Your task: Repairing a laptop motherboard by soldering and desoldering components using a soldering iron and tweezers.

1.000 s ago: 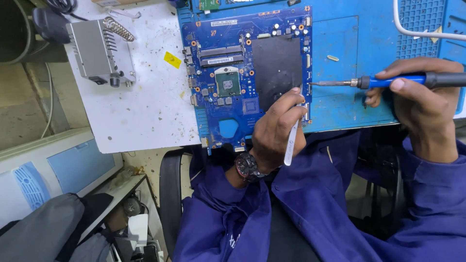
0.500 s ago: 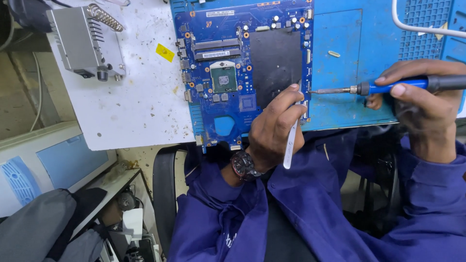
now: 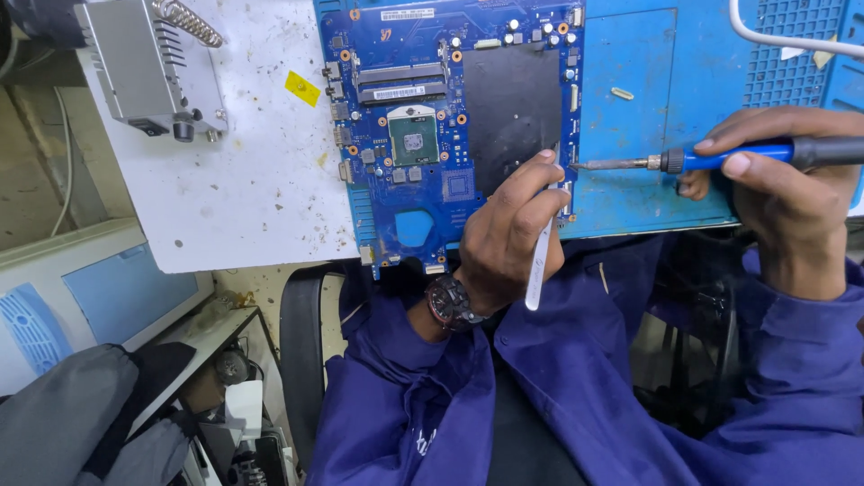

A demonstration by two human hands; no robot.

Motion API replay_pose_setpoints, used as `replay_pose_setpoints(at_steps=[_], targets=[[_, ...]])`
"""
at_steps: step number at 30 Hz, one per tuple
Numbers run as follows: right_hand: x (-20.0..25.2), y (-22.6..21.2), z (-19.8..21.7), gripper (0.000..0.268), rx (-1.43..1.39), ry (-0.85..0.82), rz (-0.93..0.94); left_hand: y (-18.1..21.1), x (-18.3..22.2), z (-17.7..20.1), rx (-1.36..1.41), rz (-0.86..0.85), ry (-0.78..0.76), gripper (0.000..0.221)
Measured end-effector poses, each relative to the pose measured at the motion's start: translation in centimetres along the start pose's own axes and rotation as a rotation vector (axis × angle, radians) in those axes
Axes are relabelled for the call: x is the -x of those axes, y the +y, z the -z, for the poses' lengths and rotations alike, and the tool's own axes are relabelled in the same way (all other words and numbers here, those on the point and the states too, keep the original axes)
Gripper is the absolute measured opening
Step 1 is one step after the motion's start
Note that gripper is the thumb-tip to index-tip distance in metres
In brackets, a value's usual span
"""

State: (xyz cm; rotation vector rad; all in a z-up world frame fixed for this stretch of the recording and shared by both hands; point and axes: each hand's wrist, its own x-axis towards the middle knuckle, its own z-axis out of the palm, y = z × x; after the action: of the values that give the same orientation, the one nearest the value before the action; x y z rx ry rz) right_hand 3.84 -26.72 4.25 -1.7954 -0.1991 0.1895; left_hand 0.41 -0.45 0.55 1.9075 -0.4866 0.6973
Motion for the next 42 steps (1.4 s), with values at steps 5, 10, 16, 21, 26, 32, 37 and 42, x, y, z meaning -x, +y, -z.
replay_pose_setpoints(at_steps=[5,10,16,21,26,32,37,42], targets=[[0.5,1.5,0.9,0.022,-0.131,0.045,-0.031,0.1,-0.2,0.0,0.026,0.013,0.005,0.014],[0.6,1.9,0.8,0.02,-0.127,0.107,-0.039,0.2,0.0,0.1,-0.002,0.029,-0.004,0.012],[0.4,1.2,0.4,0.02,-0.131,0.114,-0.051,0.1,-0.1,0.1,0.007,0.022,0.002,0.015],[0.3,1.0,0.5,0.021,-0.113,0.06,-0.017,0.2,-0.1,0.1,0.002,0.024,-0.001,0.015],[0.3,1.3,0.3,0.022,-0.163,0.066,0.015,0.2,0.1,0.1,0.008,0.026,-0.018,0.017],[0.1,1.3,0.2,0.02,-0.191,0.068,0.007,0.1,0.2,0.2,-0.01,0.032,-0.026,0.02],[0.0,1.3,0.1,0.022,-0.188,0.046,0.012,0.2,-0.1,0.2,-0.032,0.008,-0.012,0.018],[-0.1,0.9,-0.3,0.023,-0.142,0.04,0.032,0.1,0.0,0.1,-0.044,0.003,0.0,0.018]])
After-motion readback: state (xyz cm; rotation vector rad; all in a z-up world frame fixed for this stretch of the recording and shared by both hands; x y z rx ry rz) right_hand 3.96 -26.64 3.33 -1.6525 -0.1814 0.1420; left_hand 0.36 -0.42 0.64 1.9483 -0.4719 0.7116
